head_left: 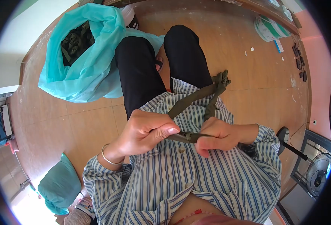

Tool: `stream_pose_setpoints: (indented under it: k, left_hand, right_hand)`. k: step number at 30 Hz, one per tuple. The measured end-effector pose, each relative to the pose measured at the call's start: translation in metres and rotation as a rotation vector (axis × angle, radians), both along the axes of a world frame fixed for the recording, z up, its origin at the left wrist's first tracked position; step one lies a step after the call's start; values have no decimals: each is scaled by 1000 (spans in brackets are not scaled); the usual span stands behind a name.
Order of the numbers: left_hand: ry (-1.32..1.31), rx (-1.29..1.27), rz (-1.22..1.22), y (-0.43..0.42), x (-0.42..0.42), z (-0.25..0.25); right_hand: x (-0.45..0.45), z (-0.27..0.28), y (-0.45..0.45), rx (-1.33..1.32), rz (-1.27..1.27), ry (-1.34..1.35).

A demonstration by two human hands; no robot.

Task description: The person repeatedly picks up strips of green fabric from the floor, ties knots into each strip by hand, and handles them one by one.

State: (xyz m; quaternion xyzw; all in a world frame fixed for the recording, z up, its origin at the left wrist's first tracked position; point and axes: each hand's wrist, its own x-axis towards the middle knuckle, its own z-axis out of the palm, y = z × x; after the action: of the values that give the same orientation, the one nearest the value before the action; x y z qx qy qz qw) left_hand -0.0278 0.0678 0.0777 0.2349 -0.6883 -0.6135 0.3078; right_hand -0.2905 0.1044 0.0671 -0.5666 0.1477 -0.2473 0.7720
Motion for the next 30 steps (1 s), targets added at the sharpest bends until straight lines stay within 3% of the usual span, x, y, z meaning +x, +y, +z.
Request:
stream_pose_setpoints:
  k: [7, 11, 17, 21, 26, 27, 28, 30]
  left_hand:
    - [-114, 83, -108, -16, 3, 3]
    - [-97, -242, 67, -13, -18, 1]
    - [-169, -292, 54, -4, -16, 23]
    - [-94, -150, 83, 0, -7, 23]
    - [-147, 152, 25, -15, 19, 7]
    - [-171, 201, 1, -18, 26, 6]
    - [-190, 194, -24, -23, 38, 8]
    - [-238, 138, -140, -34, 73, 11]
  right_hand:
    - [-6, 5, -21, -156, 7, 193]
    - [-6, 12, -21, -441, -320, 350]
    - [-11, 24, -23, -534, -252, 306]
    - [-13, 27, -20, -944, -369, 291]
    - [-22, 27, -29, -817, -410, 355]
    - [-25, 33, -31, -688, -448, 391]
    - [-30, 42, -34, -563, -488, 426]
    - [-60, 53, -40, -562, -472, 351]
